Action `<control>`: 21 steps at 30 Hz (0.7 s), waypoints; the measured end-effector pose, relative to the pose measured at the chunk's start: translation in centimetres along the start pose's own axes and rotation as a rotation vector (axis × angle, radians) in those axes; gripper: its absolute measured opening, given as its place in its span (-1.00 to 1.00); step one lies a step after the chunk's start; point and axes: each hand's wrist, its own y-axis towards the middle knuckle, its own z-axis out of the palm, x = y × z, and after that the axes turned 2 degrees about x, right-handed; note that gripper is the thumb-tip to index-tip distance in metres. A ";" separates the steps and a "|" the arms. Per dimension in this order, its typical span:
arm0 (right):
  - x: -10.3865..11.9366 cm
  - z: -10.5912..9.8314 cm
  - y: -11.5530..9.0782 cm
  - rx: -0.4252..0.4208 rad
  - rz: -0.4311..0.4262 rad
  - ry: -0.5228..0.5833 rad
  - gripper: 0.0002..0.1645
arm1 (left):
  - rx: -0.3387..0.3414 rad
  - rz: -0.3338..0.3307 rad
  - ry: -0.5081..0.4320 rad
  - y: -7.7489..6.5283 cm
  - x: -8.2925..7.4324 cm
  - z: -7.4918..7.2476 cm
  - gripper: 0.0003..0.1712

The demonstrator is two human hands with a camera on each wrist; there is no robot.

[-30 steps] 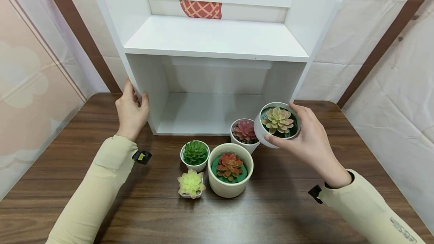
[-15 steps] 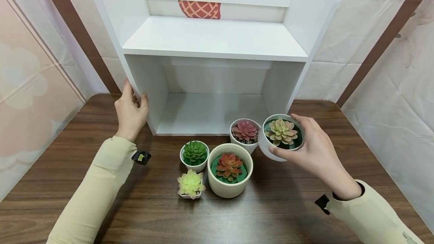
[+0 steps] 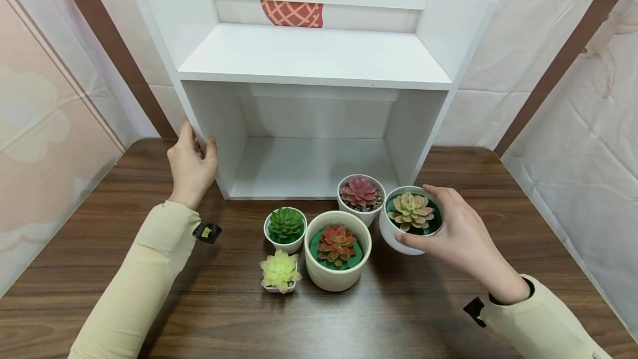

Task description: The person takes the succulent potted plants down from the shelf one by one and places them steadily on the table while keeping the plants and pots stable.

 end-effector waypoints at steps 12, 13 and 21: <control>-0.8 1.5 -0.1 0.060 0.003 0.003 0.11 | 0.004 -0.010 -0.003 0.0 0.1 0.0 -0.44; -0.8 1.7 -0.1 0.061 0.004 0.002 0.10 | 0.004 -0.009 -0.002 0.0 0.1 0.0 -0.44; -1.0 2.7 0.1 0.082 -0.005 0.013 0.10 | 0.008 -0.004 0.000 0.0 0.0 0.0 -0.45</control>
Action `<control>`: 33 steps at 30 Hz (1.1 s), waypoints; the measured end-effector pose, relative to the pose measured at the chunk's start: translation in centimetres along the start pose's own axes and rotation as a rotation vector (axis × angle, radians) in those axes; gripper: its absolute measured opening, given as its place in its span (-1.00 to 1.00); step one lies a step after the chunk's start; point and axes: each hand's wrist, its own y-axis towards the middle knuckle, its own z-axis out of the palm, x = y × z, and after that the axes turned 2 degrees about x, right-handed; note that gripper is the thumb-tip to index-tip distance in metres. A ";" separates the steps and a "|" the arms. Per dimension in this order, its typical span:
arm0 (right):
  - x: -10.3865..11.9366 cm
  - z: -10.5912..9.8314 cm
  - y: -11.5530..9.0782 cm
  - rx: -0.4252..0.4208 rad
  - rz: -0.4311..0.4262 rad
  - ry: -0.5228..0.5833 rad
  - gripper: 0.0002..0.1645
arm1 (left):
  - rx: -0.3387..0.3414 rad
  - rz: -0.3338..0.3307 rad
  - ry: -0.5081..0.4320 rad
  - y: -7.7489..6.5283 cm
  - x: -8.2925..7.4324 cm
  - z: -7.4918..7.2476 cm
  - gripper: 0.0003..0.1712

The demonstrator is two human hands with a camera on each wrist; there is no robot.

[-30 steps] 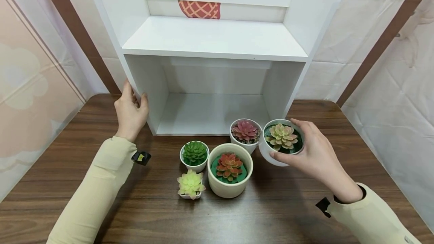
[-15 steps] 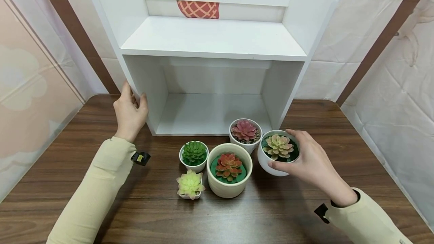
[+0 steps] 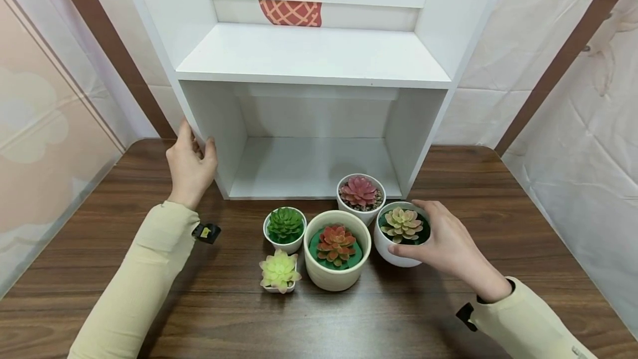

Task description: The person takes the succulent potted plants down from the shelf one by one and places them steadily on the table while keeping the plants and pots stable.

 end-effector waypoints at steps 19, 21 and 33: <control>-0.2 1.2 0.3 0.072 0.022 0.027 0.14 | -0.006 0.008 0.005 0.1 0.1 0.1 -0.48; -0.2 1.2 0.3 0.078 0.026 0.029 0.15 | -0.007 0.008 0.008 0.1 0.1 0.1 -0.48; -0.2 1.5 0.2 0.074 0.014 0.032 0.15 | -0.007 0.008 0.011 0.0 0.0 0.0 -0.49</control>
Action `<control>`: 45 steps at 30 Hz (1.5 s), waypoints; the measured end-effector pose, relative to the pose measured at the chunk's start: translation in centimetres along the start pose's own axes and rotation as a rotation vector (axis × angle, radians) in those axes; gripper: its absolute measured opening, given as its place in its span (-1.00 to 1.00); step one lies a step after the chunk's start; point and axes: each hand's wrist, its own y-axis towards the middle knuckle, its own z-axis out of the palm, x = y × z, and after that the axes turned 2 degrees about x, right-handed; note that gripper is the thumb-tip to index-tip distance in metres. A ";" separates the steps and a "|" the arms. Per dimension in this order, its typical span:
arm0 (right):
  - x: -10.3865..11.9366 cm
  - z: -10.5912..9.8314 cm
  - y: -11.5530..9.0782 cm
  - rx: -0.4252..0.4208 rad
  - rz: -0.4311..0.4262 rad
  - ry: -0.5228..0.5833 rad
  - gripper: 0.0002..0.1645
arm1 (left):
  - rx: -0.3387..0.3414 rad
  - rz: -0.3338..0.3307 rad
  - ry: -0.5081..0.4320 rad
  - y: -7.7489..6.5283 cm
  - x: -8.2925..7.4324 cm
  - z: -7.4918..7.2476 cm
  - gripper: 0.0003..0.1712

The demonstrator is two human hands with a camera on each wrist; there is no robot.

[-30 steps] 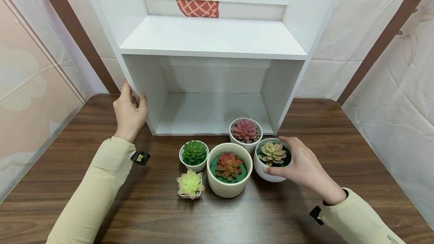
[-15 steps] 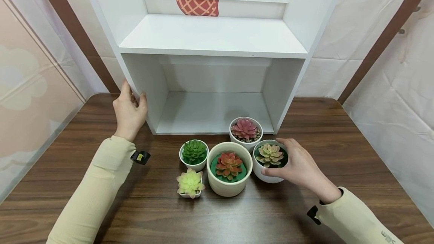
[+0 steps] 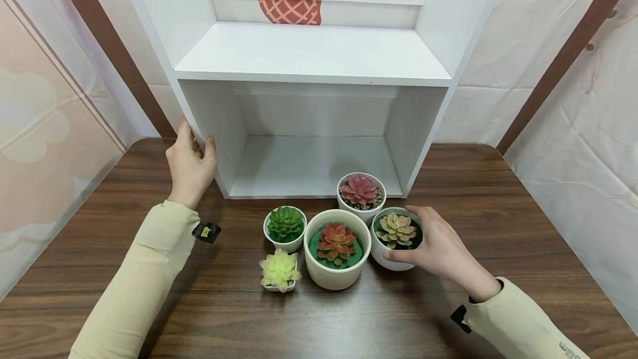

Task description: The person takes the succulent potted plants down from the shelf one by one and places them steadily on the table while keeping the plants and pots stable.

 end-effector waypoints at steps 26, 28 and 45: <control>-0.9 0.6 -0.3 -0.007 -0.060 0.032 0.16 | -0.007 -0.006 0.012 0.0 0.0 0.0 -0.46; -1.0 0.6 -0.3 -0.005 -0.066 0.035 0.17 | -0.007 -0.004 0.013 0.0 0.0 0.0 -0.47; -1.3 -1.0 -0.3 0.064 -0.086 0.066 0.29 | 0.026 -0.003 -0.003 -0.1 0.0 -0.2 -0.49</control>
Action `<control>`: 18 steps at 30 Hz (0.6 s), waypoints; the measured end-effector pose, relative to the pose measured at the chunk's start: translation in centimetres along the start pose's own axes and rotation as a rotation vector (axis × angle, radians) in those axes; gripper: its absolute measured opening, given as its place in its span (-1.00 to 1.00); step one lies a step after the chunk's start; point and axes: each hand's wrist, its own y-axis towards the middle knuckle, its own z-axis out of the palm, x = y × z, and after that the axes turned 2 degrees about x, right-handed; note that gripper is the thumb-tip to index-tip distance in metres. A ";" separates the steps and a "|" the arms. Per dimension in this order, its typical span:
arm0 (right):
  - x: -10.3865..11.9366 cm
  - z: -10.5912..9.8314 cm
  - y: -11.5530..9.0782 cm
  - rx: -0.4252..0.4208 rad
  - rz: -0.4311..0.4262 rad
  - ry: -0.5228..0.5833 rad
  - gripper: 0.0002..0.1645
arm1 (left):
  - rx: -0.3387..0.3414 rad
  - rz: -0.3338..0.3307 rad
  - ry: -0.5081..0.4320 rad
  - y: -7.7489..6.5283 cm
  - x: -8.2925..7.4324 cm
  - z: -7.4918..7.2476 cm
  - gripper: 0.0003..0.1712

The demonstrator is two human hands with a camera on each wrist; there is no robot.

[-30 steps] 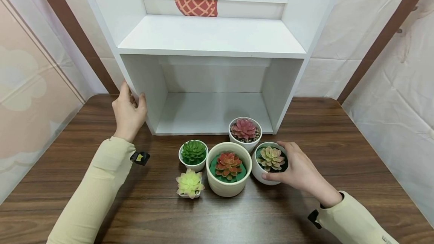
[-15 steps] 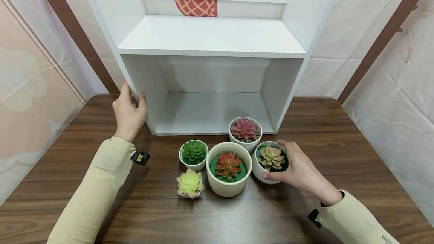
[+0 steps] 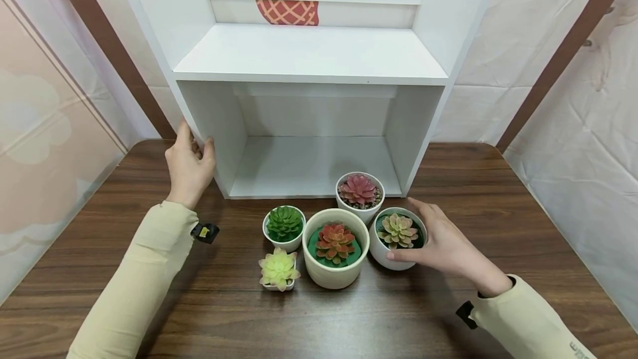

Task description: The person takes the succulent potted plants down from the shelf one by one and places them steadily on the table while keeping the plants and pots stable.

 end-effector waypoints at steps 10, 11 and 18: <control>1.4 -1.2 0.9 -0.038 -0.006 0.036 0.18 | 0.062 0.042 0.058 0.3 0.5 -0.8 -0.44; 1.5 -1.3 1.0 -0.047 -0.016 0.039 0.17 | 0.067 0.046 0.072 0.4 0.5 -0.9 -0.44; 2.7 -1.1 1.8 -0.095 -0.092 0.055 0.07 | 0.098 0.018 0.139 0.3 0.6 -1.7 -0.44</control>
